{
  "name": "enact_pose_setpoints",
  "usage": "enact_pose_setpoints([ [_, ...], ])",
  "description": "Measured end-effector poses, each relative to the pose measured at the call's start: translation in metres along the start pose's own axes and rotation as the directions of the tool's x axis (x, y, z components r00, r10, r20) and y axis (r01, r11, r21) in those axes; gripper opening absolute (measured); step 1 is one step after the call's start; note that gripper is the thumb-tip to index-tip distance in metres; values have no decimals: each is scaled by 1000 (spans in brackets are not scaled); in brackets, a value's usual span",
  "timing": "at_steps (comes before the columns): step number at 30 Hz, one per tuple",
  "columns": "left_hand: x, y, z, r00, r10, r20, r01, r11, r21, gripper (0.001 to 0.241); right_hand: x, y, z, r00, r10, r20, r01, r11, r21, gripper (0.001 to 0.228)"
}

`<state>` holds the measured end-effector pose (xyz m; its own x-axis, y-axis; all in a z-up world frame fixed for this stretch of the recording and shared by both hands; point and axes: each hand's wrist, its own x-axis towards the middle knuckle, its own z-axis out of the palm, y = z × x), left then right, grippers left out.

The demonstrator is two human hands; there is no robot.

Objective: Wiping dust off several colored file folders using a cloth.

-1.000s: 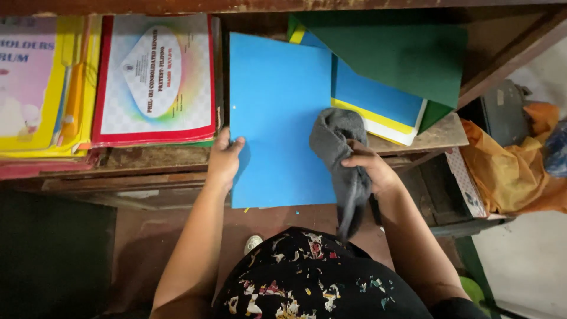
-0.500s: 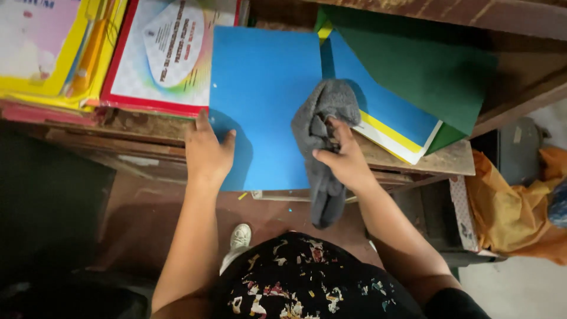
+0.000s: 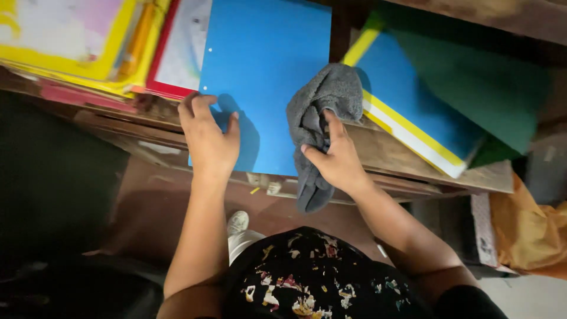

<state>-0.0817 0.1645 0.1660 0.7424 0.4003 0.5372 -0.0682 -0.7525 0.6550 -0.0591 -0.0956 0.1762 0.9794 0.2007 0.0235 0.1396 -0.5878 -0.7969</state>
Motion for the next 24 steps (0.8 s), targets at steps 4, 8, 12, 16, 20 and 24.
enact_pose_setpoints([
  [4,37,-37,-42,1000,20,-17,-19,999,32,44,17,-46,45,1000,6,19,-7,1000,15,89],
  [8,83,-96,-82,998,46,-46,-42,995,94,38,43,-92,100,998,-7,62,6,1000,11,89],
  [12,137,-150,-115,999,26,-28,-22,988,150,31,74,-137,150,994,-21,105,21,1000,10,91],
  [16,182,-170,-153,1000,-7,-5,7,995,95,23,99,-180,191,991,-72,111,62,994,86,86],
  [20,219,-211,-158,1000,-19,0,18,995,99,21,124,-208,225,989,-117,89,109,990,86,84],
  [24,246,-251,-157,998,29,54,-35,994,99,24,151,-229,244,969,-190,157,197,980,-34,85],
])
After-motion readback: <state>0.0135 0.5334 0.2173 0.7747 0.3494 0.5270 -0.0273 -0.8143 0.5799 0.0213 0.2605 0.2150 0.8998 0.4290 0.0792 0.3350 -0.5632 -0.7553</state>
